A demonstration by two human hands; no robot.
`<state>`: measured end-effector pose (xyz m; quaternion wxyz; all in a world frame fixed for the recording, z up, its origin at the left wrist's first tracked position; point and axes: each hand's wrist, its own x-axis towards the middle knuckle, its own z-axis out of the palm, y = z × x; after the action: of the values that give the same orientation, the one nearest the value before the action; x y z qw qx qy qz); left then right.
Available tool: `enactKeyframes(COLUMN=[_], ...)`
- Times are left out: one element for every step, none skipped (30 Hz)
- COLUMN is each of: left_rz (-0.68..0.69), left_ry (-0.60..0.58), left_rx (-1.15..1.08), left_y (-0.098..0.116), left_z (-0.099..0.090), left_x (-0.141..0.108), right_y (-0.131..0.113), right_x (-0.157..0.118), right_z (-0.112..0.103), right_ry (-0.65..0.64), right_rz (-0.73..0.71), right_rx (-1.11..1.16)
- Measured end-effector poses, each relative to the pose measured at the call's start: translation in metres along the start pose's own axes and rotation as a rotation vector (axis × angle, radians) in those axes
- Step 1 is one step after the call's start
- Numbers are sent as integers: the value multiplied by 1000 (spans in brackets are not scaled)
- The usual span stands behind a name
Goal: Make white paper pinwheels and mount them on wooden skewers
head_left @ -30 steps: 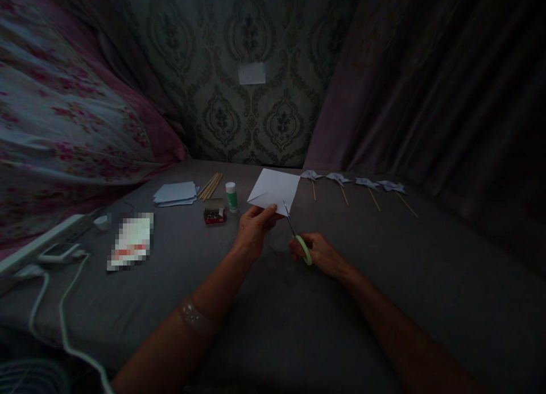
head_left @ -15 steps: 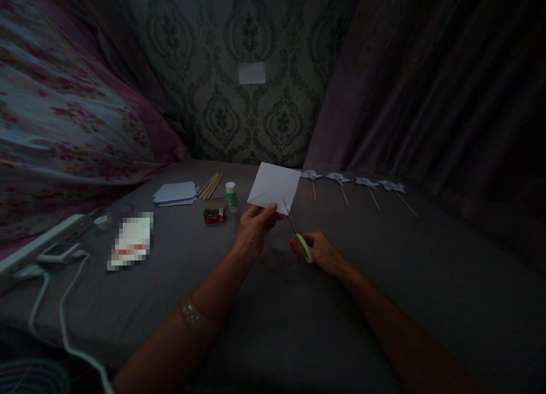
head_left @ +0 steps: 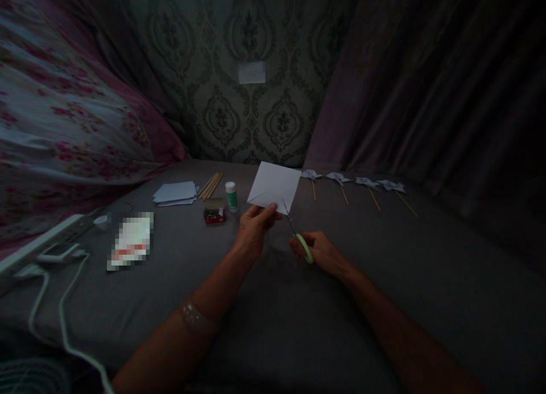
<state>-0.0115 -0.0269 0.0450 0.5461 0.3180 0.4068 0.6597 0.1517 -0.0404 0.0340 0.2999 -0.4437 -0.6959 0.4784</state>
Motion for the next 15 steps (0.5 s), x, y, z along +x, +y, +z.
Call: enactKeyframes(left_rz=[-1,-3,-5,-6,-5,-1,2,3,2,2,0,-1,-1,0,1], left_ry=[-1,-3,-3,-3,-4,-5,-7,-7,-7,-7,-5,-2,-1,0,-1], left_rx=[2,5,8,10,11,9,7,5,5,4,6,9,13,16,17], left_y=[0,0,1,1,1,1,1,1,1,1,1,1,1,1,0], left_z=[0,0,0,0,0,0,0,0,0,0,0,0,0,-1,-1], left_x=[0,0,0,0,-1,-1,-1,-1,-1,-1,-1,-1,0,0,0], right_y=[0,0,0,0,0,0,0,-1,-1,-1,-1,-2,-2,-2,-2], right_x=[0,0,0,0,0,0,0,0,0,0,0,0,0,0,0], right_z=[0,0,0,0,0,0,0,0,1,1,1,1,1,1,1], right_ry=[-2,-2,0,4,7,12,16,18,18,18,20,20,21,24,26], right_rz=[2,5,7,8,9,10,12,15,19,24,28,29,29,28,30], right_rx=[-1,-1,1,2,1,-1,-5,-8,-9,-10,-11,-12,-13,-14,-17])
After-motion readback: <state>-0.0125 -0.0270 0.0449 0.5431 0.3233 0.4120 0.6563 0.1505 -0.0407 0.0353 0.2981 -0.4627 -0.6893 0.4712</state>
